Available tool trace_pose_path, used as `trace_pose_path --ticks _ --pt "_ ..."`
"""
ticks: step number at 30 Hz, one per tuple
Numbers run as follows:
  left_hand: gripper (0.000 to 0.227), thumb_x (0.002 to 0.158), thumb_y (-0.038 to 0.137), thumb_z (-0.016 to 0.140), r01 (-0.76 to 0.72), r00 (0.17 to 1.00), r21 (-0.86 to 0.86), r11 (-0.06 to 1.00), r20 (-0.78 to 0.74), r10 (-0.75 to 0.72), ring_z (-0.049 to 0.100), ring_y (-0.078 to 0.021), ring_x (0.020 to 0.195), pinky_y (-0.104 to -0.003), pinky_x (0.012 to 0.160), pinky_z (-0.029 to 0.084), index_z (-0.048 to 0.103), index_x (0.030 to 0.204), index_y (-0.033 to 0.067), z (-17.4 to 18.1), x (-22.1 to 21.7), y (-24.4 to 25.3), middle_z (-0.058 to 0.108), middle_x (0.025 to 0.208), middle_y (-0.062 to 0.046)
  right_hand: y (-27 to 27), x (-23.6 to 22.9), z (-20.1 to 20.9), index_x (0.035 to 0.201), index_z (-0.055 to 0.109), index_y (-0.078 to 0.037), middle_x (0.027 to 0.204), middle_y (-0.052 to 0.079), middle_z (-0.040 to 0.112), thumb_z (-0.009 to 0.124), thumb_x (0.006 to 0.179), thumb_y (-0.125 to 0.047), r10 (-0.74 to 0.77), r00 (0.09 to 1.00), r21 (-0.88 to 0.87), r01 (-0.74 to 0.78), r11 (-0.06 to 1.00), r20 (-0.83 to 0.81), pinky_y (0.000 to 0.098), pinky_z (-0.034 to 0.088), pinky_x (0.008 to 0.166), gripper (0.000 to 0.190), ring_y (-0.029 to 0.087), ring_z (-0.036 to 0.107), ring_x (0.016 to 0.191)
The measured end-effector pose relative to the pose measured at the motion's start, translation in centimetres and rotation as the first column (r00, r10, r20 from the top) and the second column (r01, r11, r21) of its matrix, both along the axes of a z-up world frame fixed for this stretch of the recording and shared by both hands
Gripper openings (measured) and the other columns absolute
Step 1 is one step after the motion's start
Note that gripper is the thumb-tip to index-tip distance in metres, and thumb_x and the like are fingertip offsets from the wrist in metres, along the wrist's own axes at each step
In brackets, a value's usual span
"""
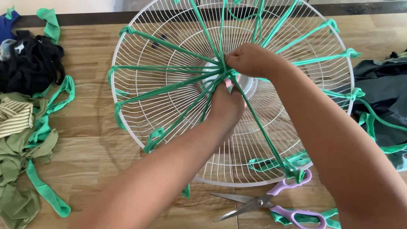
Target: Weaving green fabric strips through a circular metal fan guard to create a craft item.
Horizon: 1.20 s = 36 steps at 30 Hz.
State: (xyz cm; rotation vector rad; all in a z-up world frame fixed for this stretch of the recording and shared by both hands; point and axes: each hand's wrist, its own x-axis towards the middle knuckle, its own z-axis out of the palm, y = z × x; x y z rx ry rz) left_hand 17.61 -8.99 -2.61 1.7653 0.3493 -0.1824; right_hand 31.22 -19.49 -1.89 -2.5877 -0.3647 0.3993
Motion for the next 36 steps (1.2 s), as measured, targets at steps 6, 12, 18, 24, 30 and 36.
trace_pose_path --ticks 6,12,18,24,30,36 --pt "0.024 0.101 0.019 0.058 -0.033 0.963 -0.313 0.949 0.245 0.115 0.063 -0.0177 0.079 -0.034 0.079 0.051 0.075 0.097 0.0024 -3.4 0.5 1.8 0.071 0.081 -0.007 0.5 -0.9 -1.0 0.096 0.073 -0.034 0.084 -0.008 0.073 0.052 0.095 -0.056 -0.03 0.996 -0.049 0.034 0.998 0.087 0.062 0.02 0.122 0.03 0.023 0.069 0.107" --pt "0.026 0.106 0.021 0.046 0.203 0.826 0.074 0.976 0.523 -0.212 0.05 -0.0083 0.052 -0.026 0.045 0.04 0.065 0.105 0.004 5.2 -5.8 5.2 0.072 0.087 -0.005 -0.7 -11.6 9.4 0.089 0.073 -0.001 0.077 0.007 0.071 0.073 0.096 -0.005 0.125 0.519 -0.036 -0.178 0.983 0.846 0.0383 0.055 0.07 0.008 0.026 0.064 0.063" --pt "0.016 0.102 0.007 0.053 0.375 0.584 0.215 0.902 0.7 -0.41 0.043 -0.0086 0.049 -0.023 0.042 0.035 0.064 0.092 0.0008 8.9 -14.1 8.6 0.052 0.062 0.002 -0.9 -23.2 12.5 0.091 0.075 -0.007 0.072 0.002 0.073 0.073 0.079 -0.005 0.085 0.794 0.114 -0.191 0.975 0.602 0.0322 0.048 0.044 0.013 0.015 0.062 0.05" --pt "0.01 0.093 0.01 0.066 0.365 0.561 0.438 0.822 0.601 -0.569 0.054 -0.022 0.054 -0.035 0.05 0.043 0.061 0.086 0.0075 7.7 -17.3 8.6 0.06 0.068 -0.004 -0.7 -29.6 8.0 0.097 0.066 -0.008 0.105 0.005 0.069 0.076 0.077 -0.019 0.31 0.796 0.039 -0.385 0.922 0.52 0.0386 0.051 0.083 0.025 0.027 0.066 0.091" --pt "0.018 0.096 0.011 0.064 0.428 0.576 0.317 0.846 0.625 -0.526 0.05 -0.0176 0.054 -0.032 0.049 0.041 0.059 0.081 0.0049 7.7 -17.7 8.3 0.058 0.067 -0.002 -3.7 -27.6 4.4 0.082 0.069 -0.012 0.078 0.0 0.069 0.069 0.089 -0.024 0.42 0.497 -0.182 -0.458 0.87 0.759 0.0435 0.049 0.098 0.014 0.019 0.064 0.07" --pt "0.018 0.095 0.012 0.067 0.464 0.528 0.446 0.765 0.555 -0.643 0.056 -0.0237 0.055 -0.038 0.05 0.044 0.057 0.082 0.0068 7.3 -19.0 7.0 0.061 0.07 -0.006 -2.3 -27.7 6.0 0.095 0.076 -0.005 0.078 0.002 0.077 0.044 0.102 -0.041 0.083 0.821 0.175 -0.218 0.96 0.565 0.0405 0.043 0.098 0.048 0.022 0.07 0.075"
